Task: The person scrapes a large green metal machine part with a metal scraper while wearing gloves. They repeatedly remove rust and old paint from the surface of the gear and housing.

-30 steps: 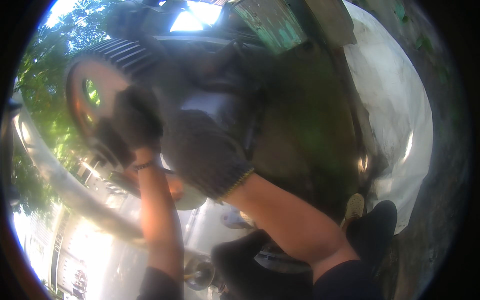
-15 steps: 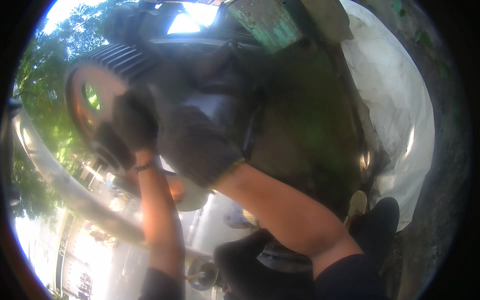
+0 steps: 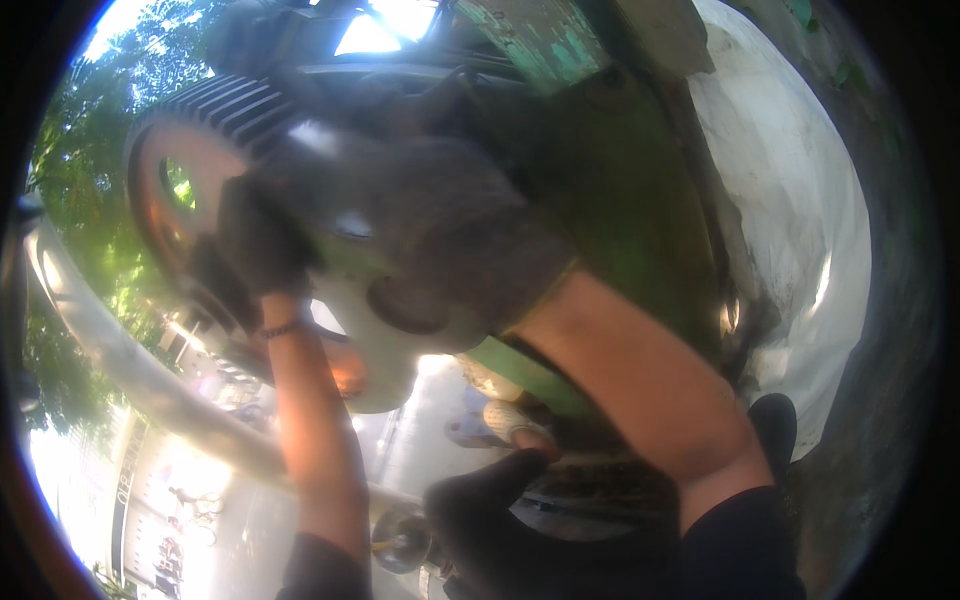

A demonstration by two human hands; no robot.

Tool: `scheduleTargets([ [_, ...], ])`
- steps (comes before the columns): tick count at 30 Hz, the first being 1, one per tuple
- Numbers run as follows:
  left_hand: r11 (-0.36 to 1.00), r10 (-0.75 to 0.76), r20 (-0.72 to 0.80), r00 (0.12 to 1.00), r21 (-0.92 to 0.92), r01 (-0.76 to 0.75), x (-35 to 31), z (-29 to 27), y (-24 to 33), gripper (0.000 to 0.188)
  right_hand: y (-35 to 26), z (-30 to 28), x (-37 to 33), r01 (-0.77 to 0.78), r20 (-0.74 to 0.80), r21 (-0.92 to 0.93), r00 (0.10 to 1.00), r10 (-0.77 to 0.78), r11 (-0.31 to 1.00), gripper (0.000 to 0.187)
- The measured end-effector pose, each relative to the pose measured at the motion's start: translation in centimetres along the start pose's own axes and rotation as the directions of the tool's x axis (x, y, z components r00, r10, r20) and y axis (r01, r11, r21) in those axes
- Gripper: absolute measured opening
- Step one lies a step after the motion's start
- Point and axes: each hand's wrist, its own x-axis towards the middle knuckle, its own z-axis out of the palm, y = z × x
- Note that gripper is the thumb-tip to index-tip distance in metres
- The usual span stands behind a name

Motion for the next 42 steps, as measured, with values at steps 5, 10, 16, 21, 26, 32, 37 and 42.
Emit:
scheduleTargets([
  [5,0.964,0.135,-0.012,0.991,0.234,-0.128,0.2,0.3,0.2,0.019,5.4,-0.2,1.3,0.043,0.108,0.202,0.992,-0.066,0.978,0.035],
  [10,0.924,0.22,-0.007,0.975,0.323,-0.206,0.3,0.3,0.2,0.025,6.8,1.7,1.0,0.069,0.149,0.086,0.985,-0.081,0.994,0.035],
  [16,0.908,0.247,-0.011,0.969,0.352,-0.227,0.3,0.5,0.0,0.025,9.8,2.8,2.9,0.256,0.111,0.17,0.955,-0.276,0.952,0.04],
  [21,0.95,0.155,-0.035,0.987,0.278,-0.14,0.3,0.6,0.2,0.02,11.6,2.9,5.0,0.306,0.244,-0.038,0.926,-0.288,0.951,0.055],
  [26,0.994,0.015,-0.072,0.997,0.109,-0.008,0.3,0.8,0.2,0.023,12.8,4.3,6.4,0.138,0.377,0.285,0.894,-0.244,0.948,0.057],
  [32,0.978,-0.119,-0.125,0.985,-0.187,0.095,0.1,1.2,0.2,0.03,12.3,7.4,7.9,0.232,0.245,0.22,0.927,-0.283,0.948,0.046],
  [37,0.993,-0.016,-0.123,0.992,-0.122,0.001,0.2,0.7,0.3,0.03,11.1,3.9,5.2,0.149,0.257,0.064,0.953,-0.161,0.987,0.044],
  [42,0.989,0.052,-0.159,0.986,-0.127,-0.073,0.1,0.3,1.1,0.029,9.8,2.6,3.9,0.158,0.225,0.113,0.958,-0.18,0.981,0.045],
])
